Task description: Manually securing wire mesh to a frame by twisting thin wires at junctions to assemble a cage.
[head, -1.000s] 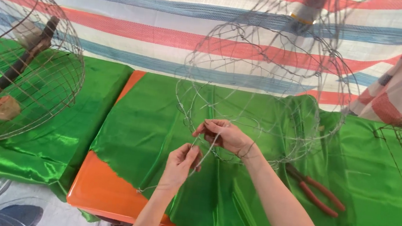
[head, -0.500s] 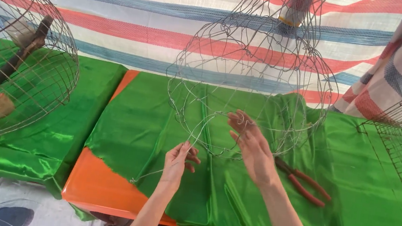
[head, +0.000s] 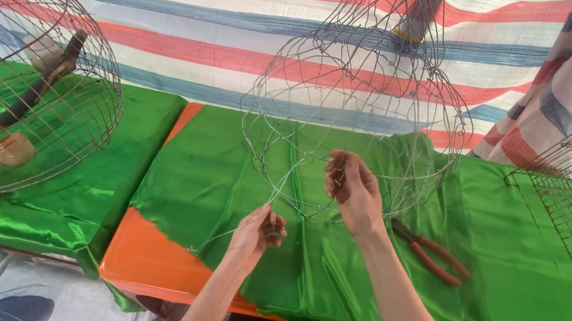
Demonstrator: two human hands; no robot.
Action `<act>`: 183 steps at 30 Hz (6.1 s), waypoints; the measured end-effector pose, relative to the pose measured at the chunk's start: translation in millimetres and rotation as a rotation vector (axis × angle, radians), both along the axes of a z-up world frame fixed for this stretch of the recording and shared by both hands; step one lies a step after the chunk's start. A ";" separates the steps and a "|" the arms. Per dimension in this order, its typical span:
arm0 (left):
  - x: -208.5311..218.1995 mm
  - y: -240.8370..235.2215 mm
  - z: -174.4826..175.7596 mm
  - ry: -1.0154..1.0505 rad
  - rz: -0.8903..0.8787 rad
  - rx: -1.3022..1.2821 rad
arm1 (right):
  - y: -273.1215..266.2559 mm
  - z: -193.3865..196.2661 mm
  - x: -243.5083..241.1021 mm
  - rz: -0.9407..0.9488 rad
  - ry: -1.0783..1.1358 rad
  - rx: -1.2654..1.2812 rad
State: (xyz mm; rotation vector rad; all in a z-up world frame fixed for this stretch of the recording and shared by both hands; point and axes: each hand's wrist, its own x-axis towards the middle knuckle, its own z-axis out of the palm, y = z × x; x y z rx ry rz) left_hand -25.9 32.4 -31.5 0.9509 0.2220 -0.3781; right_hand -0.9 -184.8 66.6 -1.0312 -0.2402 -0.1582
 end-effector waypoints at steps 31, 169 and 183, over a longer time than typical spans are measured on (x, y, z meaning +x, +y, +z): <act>7.5 3.1 28.7 -0.096 -0.110 0.252 | 28.1 -5.2 5.8 -0.161 -0.267 -0.258; 41.2 -43.2 -6.7 -0.391 -0.069 0.079 | 16.1 8.1 2.9 -0.179 -0.055 -0.372; 36.4 -50.9 1.8 -0.438 -0.015 0.159 | -0.1 -34.9 -9.9 -0.017 0.210 -0.866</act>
